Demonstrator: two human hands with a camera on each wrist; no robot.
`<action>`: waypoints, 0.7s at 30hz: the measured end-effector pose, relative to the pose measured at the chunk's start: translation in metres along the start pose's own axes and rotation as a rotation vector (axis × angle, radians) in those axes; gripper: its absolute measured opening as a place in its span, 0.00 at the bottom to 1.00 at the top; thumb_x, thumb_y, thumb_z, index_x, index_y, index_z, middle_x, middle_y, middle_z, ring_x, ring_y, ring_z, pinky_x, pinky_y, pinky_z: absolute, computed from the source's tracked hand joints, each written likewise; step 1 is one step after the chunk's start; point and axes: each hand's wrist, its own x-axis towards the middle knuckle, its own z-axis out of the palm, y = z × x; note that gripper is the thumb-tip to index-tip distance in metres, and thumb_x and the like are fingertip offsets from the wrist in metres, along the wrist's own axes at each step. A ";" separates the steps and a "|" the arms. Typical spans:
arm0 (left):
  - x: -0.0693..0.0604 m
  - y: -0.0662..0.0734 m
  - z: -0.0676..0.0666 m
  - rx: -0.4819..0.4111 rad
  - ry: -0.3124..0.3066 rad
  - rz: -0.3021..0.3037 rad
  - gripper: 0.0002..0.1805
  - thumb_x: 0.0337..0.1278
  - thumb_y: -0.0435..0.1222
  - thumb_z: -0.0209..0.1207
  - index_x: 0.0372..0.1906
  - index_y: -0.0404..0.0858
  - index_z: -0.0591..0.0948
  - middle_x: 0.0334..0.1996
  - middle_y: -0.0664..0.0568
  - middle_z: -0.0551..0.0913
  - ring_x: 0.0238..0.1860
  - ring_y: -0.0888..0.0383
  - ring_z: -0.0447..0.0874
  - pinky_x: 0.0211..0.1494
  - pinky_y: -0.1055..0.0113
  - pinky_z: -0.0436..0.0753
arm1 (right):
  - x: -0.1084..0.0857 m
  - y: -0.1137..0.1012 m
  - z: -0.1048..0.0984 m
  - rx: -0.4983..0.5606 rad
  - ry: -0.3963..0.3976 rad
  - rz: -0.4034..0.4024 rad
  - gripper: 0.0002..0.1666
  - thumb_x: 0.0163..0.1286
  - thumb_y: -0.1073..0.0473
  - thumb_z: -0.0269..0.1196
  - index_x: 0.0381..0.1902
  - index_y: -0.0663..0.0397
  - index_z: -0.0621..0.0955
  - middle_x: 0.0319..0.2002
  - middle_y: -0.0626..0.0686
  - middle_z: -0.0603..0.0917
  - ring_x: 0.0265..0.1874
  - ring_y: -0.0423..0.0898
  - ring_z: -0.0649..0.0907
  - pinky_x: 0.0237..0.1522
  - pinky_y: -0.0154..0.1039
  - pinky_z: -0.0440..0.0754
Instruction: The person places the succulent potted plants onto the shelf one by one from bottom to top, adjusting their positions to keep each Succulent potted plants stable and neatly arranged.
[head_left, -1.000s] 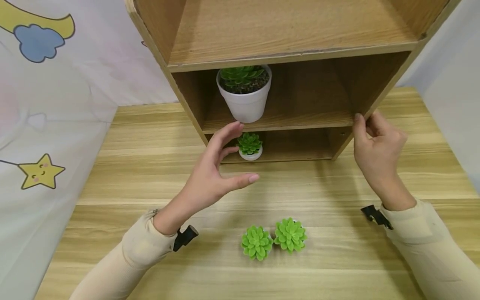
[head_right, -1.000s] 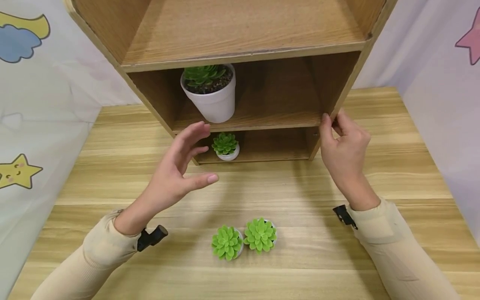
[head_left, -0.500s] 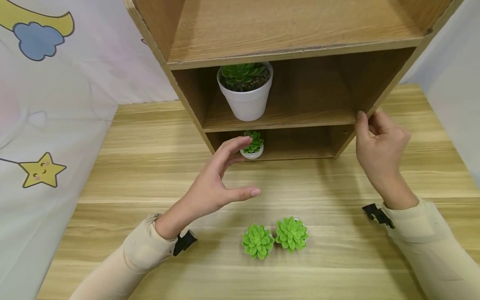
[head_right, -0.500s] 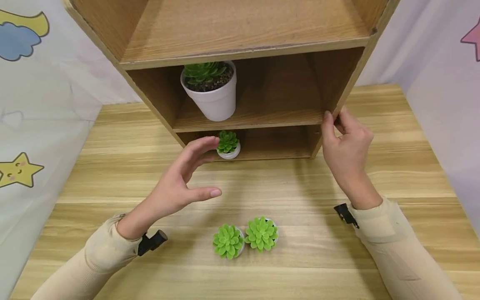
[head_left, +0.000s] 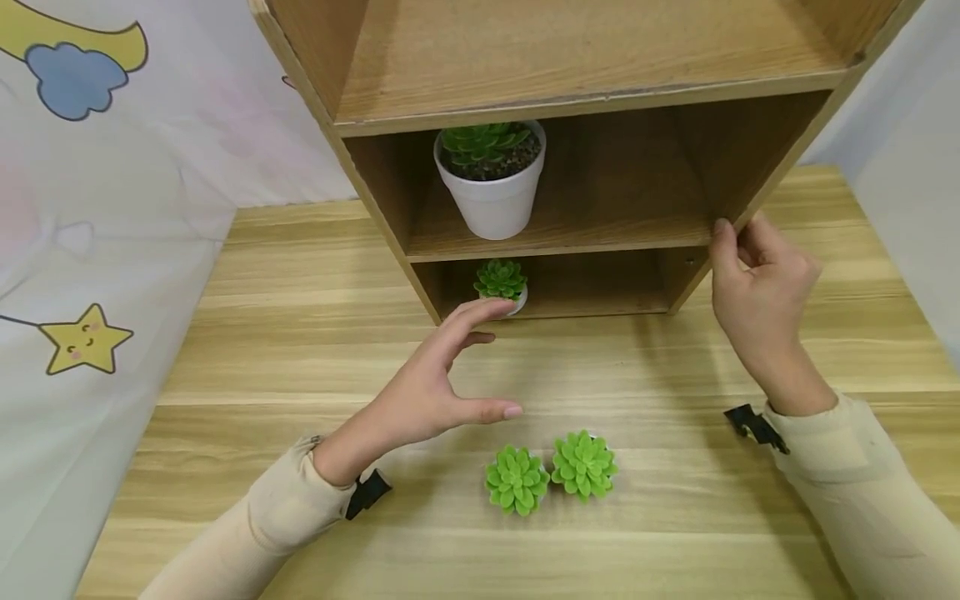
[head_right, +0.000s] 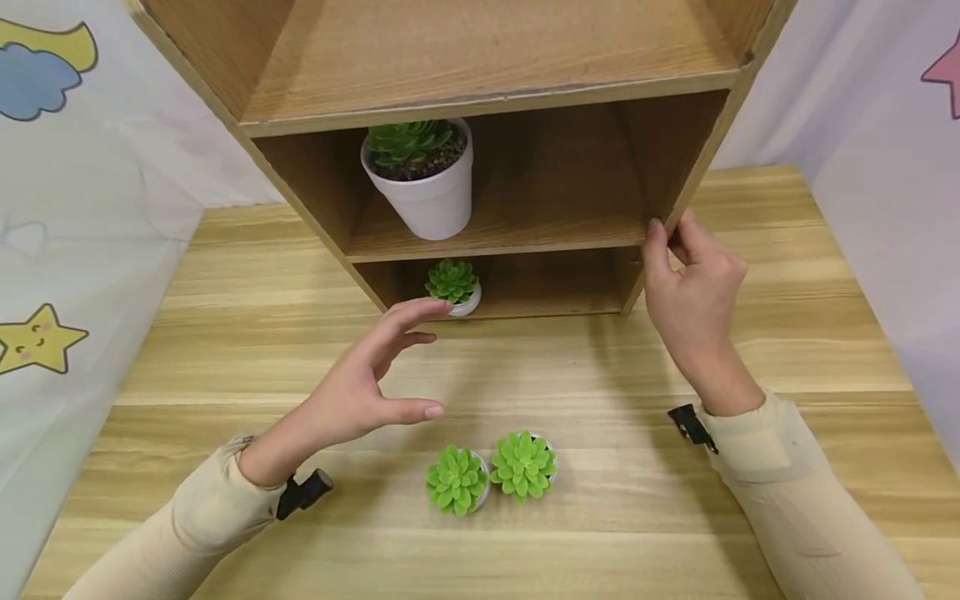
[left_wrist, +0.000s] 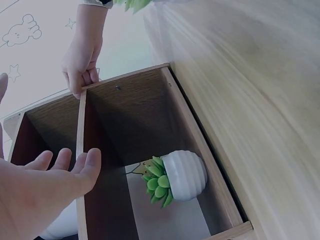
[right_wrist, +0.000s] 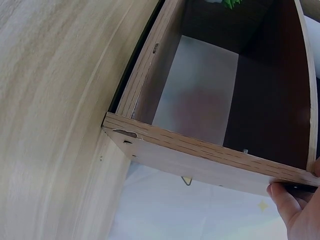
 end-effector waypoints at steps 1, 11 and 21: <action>-0.001 0.000 0.000 0.002 -0.007 0.002 0.50 0.42 0.32 0.77 0.73 0.42 0.63 0.68 0.54 0.65 0.68 0.54 0.62 0.66 0.57 0.68 | 0.000 0.000 0.000 0.002 -0.001 0.001 0.11 0.68 0.67 0.59 0.36 0.68 0.87 0.29 0.57 0.87 0.32 0.35 0.85 0.34 0.24 0.80; -0.009 -0.007 0.002 -0.011 -0.071 -0.027 0.49 0.41 0.34 0.78 0.71 0.41 0.65 0.67 0.55 0.67 0.66 0.54 0.65 0.66 0.59 0.68 | 0.000 -0.005 0.001 -0.011 0.000 0.025 0.11 0.68 0.69 0.58 0.36 0.73 0.85 0.28 0.61 0.85 0.30 0.29 0.83 0.32 0.21 0.76; -0.016 -0.015 0.004 -0.014 -0.149 -0.053 0.51 0.38 0.38 0.80 0.71 0.44 0.66 0.67 0.57 0.68 0.66 0.56 0.65 0.65 0.60 0.69 | 0.000 -0.006 0.002 -0.016 0.005 0.052 0.12 0.68 0.69 0.57 0.36 0.73 0.85 0.30 0.63 0.85 0.29 0.29 0.83 0.31 0.20 0.76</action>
